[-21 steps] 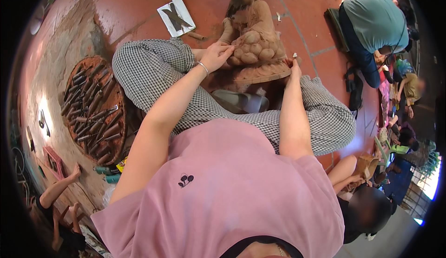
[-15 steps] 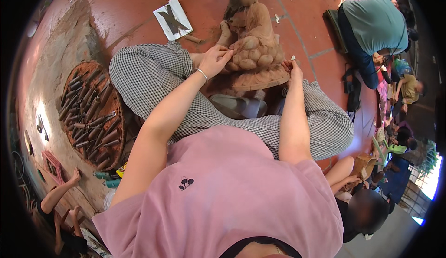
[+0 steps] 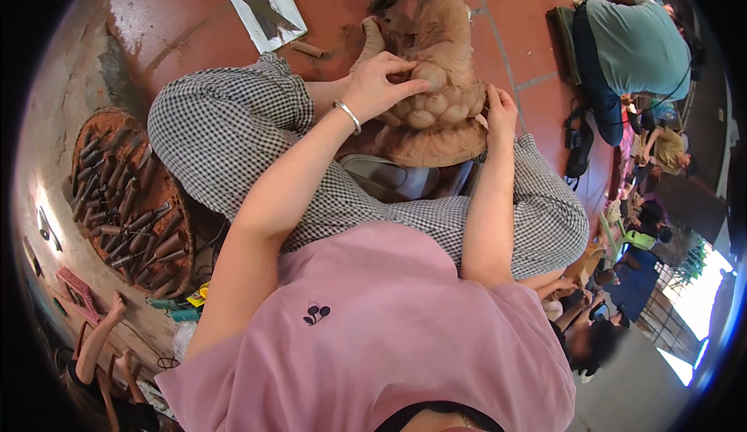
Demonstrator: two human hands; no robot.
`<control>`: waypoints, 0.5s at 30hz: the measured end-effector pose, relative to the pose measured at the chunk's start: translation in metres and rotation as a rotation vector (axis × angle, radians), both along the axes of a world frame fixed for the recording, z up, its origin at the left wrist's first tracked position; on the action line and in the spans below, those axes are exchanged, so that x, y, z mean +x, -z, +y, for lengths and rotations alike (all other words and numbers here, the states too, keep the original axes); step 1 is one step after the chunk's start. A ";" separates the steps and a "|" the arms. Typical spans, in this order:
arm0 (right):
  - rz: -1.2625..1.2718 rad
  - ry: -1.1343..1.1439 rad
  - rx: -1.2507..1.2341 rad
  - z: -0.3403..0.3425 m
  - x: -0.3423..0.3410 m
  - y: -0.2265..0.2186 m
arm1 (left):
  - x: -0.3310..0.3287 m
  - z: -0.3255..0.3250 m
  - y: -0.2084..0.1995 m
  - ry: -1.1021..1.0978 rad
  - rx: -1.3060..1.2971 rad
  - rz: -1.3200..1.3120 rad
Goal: The person is carving a wooden sculpture using a small knife. They hold the sculpture with one hand and carefully shape its surface with the other, occasionally adjusting their grip and the tool.
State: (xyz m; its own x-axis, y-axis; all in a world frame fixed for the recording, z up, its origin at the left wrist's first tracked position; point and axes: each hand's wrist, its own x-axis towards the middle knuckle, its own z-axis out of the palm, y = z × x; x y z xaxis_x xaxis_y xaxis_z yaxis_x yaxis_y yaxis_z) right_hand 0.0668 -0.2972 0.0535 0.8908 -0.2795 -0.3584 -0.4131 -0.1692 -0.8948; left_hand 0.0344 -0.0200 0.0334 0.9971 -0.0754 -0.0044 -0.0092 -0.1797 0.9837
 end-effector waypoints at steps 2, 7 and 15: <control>0.008 0.013 -0.152 0.006 0.000 -0.003 | 0.005 0.011 0.005 0.100 -0.105 0.035; -0.037 -0.078 -0.350 -0.002 0.001 -0.001 | 0.018 0.025 -0.002 0.279 -0.216 0.049; 0.007 -0.166 -0.325 -0.020 0.007 0.019 | 0.010 0.017 0.001 0.230 -0.113 -0.109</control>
State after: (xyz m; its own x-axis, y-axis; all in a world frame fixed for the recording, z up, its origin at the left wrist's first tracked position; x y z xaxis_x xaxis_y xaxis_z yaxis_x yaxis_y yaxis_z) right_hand 0.0737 -0.3176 0.0341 0.9314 -0.2313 -0.2811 -0.3621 -0.5094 -0.7806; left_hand 0.0442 -0.0029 0.0323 0.9480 -0.2937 0.1230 -0.1435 -0.0494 0.9884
